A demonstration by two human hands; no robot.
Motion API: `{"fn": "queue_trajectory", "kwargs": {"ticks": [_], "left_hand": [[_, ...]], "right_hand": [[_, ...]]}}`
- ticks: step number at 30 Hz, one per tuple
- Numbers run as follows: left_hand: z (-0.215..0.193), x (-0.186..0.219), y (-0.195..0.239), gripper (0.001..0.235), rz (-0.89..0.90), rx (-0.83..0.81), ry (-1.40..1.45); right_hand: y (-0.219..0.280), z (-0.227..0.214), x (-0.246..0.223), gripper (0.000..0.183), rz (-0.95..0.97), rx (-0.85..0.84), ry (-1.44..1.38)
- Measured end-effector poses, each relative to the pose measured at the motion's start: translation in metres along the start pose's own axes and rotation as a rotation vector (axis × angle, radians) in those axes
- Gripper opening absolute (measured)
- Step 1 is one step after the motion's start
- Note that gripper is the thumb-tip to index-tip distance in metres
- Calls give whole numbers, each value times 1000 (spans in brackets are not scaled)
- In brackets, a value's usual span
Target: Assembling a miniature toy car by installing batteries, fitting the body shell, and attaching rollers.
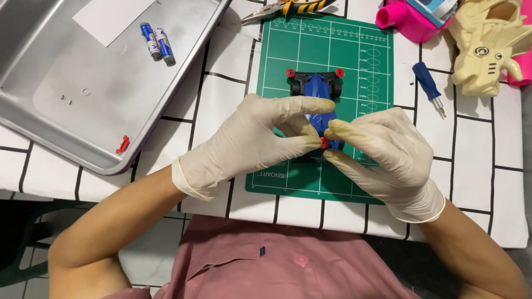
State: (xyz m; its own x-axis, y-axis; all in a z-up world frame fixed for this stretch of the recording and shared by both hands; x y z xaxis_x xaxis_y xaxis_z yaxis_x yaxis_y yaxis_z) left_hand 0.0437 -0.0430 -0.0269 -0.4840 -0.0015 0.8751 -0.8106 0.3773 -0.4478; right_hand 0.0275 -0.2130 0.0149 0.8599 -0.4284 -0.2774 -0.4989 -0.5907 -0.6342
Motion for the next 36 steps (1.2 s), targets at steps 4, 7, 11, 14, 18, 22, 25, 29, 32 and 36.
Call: {"fn": "queue_trajectory", "kwargs": {"ticks": [4,7,11,14,18,22,25,29,32,36], "left_hand": [[1,0,0,45,28,11,-45],[1,-1,1,44,12,-3,-37],[1,-3,2,43,15,-1,-38],[2,-6,2,45,24,-8,-48],[4,-11,3,47,15,-33,-51],[-5,-5,-1,37,-53,-2,-95],[-16,-7,-2,23,10,90,-161],[-12,-9,-2,28,287,31,-636],[-6,-14,-6,27,370,-22,-787],[-4,-23,-8,32,389,-74,-784]], "right_hand": [[6,6,4,33,11,-11,33],[4,6,2,36,-1,-17,34],[3,7,1,35,3,-14,39],[4,10,2,34,-2,-31,52],[-1,11,-1,35,43,-48,16],[-8,9,-6,35,88,-46,-112],[-7,16,-10,41,74,-99,-169],[13,39,-10,37,-31,-173,17],[11,46,-16,39,-95,-194,58],[8,47,-21,36,-133,-180,89]]}}
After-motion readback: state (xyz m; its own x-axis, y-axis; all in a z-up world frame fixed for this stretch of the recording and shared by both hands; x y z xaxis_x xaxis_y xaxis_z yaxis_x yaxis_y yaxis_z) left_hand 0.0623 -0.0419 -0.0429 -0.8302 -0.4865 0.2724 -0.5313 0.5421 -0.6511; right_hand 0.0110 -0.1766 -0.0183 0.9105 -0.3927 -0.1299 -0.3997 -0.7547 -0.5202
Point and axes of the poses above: each hand's wrist, its own y-axis away from the middle knuckle, its own z-axis out of the palm, x = y × z, the point moved 7 cm from there along -y, towards the middle knuckle, and after that the axes turned 9 degrees about z, right-handed, at the moved point
